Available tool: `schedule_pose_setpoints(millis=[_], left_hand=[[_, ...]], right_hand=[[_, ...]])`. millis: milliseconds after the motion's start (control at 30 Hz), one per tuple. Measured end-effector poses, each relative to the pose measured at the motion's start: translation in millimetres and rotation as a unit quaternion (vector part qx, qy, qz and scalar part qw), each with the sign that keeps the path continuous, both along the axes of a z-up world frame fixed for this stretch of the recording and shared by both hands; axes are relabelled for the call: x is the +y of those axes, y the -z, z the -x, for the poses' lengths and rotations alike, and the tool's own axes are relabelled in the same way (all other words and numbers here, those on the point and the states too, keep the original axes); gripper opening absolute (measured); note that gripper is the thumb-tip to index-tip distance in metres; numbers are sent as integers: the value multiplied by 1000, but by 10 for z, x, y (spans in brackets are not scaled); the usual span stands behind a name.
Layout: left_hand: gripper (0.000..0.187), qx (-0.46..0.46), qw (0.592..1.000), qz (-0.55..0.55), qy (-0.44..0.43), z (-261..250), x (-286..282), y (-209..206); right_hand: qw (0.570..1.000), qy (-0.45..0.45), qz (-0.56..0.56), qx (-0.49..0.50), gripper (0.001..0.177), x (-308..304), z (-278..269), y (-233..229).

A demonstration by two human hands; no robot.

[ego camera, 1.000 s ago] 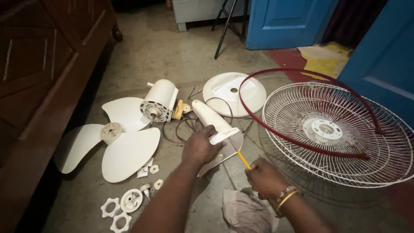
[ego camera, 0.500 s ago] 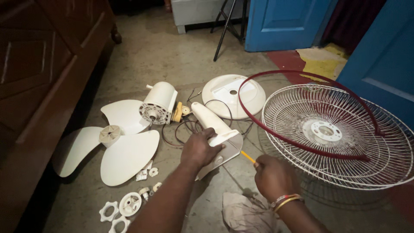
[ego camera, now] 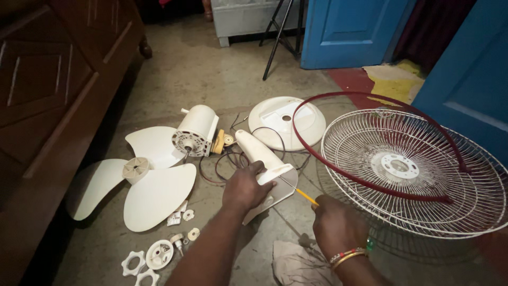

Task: The person assembles a white plastic fan housing using a screwdriver. They insert screws and tighten them into the housing while other fan parts, including blades and a motor, lie on the floor nearby.

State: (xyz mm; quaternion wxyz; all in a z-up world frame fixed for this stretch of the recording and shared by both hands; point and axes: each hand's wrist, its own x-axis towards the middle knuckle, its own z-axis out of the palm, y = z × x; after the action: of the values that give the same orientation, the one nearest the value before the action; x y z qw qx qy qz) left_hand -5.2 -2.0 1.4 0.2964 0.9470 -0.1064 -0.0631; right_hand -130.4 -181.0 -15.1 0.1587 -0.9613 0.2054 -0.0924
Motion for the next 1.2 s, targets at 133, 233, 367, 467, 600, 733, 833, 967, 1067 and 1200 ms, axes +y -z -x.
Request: schedule_pose_setpoints(millis=[133,233,367,467,600,733,833,967,1067,1200], left_hand=[[55,-6,1000,5,0,7,-11,-10],[57,-9,1000,9,-3,18,-8,4],[57,-4,1000,2,-5,4,-10,6],[56,-13,1000,3,0,1,-13,16],[57,-8,1000,-6,-6,-4,-8,24],[54,2,1000,-4,-4,-8,-21,19],[54,-12,1000,1,-1,-8,-19,14],[58,3,1000,0,-11,6,-14,-8],[54,5,1000,-1,-9,3,-10,-18],[56,-8,1000,-4,3,-20,-2,1]], right_hand=[[999,-44,30,-3,19,-12,-53,151],[957,-29,-285,51,30,-61,-216,323],[973,-70,-220,2,21,-65,-229,350],[992,-63,-103,-47,22,22,-107,190],[999,-23,-40,17,21,118,-27,-16],[999,-29,-42,17,22,75,-108,163],[975,-75,-204,-48,19,-117,-312,449],[771,7,-624,126,26,-373,-465,640],[838,6,-530,133,28,-256,-472,595],[984,-71,-164,5,23,-51,-310,333]])
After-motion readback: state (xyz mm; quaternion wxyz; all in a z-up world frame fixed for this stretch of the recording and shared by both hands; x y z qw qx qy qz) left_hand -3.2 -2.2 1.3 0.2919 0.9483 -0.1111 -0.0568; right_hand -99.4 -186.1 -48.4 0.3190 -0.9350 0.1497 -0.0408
